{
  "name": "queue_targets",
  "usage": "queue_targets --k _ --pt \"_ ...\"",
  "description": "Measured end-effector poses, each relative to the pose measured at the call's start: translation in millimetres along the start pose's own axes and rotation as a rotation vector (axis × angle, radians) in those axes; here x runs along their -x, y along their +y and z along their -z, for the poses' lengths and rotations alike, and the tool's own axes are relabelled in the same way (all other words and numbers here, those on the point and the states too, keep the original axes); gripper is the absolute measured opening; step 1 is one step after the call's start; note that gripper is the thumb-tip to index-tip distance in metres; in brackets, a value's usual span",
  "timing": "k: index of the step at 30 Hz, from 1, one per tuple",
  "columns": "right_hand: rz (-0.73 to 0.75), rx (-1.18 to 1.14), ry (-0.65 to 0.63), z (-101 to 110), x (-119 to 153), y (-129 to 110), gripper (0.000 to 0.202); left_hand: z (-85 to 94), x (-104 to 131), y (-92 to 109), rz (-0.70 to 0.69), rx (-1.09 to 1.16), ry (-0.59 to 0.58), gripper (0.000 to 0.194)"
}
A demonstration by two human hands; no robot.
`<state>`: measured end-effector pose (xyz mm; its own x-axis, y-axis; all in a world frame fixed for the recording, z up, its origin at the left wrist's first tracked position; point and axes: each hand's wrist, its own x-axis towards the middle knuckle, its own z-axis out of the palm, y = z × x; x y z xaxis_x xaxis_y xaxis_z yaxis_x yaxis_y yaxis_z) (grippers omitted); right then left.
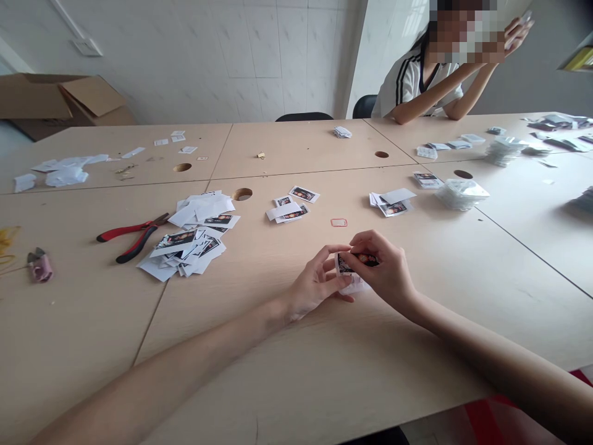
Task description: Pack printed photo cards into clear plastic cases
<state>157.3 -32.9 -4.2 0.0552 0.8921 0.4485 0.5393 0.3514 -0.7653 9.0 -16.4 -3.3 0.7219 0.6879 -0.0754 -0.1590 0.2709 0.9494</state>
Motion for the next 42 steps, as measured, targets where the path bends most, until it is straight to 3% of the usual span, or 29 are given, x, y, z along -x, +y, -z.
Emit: queue_targets --k 29,42 --pt "0.012 -0.006 0.007 -1.1 1.1 -1.4 0.008 2.5 -1.9 -3.5 0.008 0.078 -0.016 0.031" --pt "0.055 0.054 0.021 -0.6 1.6 -4.2 0.006 -2.4 -0.4 0.1 -0.005 -0.015 0.033 0.029"
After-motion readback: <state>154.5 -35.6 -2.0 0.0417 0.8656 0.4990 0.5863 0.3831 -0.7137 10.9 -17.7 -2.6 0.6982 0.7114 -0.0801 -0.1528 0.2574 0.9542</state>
